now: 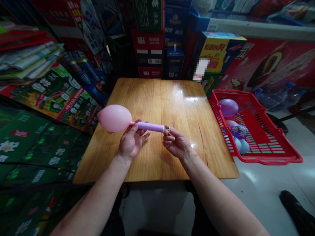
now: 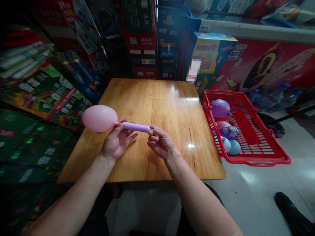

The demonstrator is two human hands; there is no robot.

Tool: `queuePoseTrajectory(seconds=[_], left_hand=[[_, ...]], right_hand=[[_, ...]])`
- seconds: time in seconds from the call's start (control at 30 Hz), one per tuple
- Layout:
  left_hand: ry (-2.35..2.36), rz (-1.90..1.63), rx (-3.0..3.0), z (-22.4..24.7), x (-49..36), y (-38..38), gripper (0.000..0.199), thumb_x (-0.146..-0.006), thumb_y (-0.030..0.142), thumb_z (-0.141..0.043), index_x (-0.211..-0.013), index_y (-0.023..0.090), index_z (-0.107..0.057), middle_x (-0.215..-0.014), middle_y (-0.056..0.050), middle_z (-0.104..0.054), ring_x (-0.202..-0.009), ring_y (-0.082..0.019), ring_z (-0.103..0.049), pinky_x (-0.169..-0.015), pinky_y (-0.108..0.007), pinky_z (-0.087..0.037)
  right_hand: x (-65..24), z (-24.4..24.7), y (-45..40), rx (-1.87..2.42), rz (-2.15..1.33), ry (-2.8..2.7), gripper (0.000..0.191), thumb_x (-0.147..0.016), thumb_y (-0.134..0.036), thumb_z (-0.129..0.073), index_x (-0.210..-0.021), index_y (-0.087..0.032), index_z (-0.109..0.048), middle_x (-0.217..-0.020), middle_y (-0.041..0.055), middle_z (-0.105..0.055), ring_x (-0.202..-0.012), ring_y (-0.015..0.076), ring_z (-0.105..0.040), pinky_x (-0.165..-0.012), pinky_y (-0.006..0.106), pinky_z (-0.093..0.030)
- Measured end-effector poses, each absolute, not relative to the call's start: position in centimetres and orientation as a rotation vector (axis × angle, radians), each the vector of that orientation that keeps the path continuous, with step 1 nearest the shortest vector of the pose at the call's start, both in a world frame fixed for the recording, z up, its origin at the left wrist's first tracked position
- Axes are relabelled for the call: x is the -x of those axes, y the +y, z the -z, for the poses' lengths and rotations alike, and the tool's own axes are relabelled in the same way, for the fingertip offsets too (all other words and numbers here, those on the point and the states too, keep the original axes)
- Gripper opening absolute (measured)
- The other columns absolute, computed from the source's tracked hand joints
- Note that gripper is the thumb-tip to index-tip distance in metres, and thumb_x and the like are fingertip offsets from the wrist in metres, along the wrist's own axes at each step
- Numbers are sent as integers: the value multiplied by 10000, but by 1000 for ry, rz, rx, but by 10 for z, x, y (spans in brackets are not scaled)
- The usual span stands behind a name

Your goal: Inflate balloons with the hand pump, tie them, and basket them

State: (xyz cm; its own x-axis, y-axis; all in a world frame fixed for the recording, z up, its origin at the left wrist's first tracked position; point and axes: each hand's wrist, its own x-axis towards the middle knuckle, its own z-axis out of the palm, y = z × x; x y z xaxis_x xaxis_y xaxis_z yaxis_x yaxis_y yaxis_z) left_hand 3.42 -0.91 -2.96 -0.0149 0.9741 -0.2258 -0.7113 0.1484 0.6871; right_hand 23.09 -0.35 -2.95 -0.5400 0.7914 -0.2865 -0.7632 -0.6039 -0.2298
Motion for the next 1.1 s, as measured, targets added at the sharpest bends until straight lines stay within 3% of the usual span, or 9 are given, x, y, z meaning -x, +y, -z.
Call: queuePoseTrajectory(seconds=[0.2, 0.4, 0.67, 0.87, 1.1], left_hand=[[744, -1476, -430, 24, -17, -3, 182, -860, 310, -731, -1029, 245, -714, -1019, -36, -753, -995, -238, -707, -967, -513, -524], [678, -1429, -513, 18, -18, -7, 224, -918, 350, -662, -1122, 257, -683, -1179, -108, -723, -1189, -291, -638, -975, -538, -514], [730, -1470, -423, 22, -15, -2, 213, -887, 308, -693, -1073, 205, -699, -1086, -115, -749, -1047, -251, -703, -886, -408, -574], [736, -1407, -459, 21, -19, -11, 247, -893, 295, -685, -1128, 221, -684, -1162, -131, -727, -1044, -261, -704, -870, -429, -582], [772, -1472, -374, 21, -13, -1, 198, -878, 258, -687, -1060, 181, -704, -1063, -128, -750, -1007, -233, -711, -782, -324, -596]], right_hand=[[-256, 15, 4, 447, -2137, -133, 81, -924, -126, -570, -982, -124, -627, -674, -23, -632, -420, 17, -385, -441, 138, -363], [-240, 20, -3, 455, -2157, -155, 145, -885, -126, -655, -1027, -154, -645, -733, -16, -660, -483, 26, -432, -485, 134, -400], [-249, 14, 1, 469, -2118, -190, 82, -897, -122, -641, -976, -121, -661, -710, -11, -647, -447, 14, -395, -450, 129, -371], [-238, 23, -5, 445, -2143, -92, 70, -898, -116, -646, -967, -126, -649, -699, -23, -634, -443, 10, -390, -451, 121, -375], [-242, 20, 0, 441, -2157, -150, 90, -934, -115, -580, -997, -116, -643, -712, -4, -650, -436, 14, -399, -443, 129, -378]])
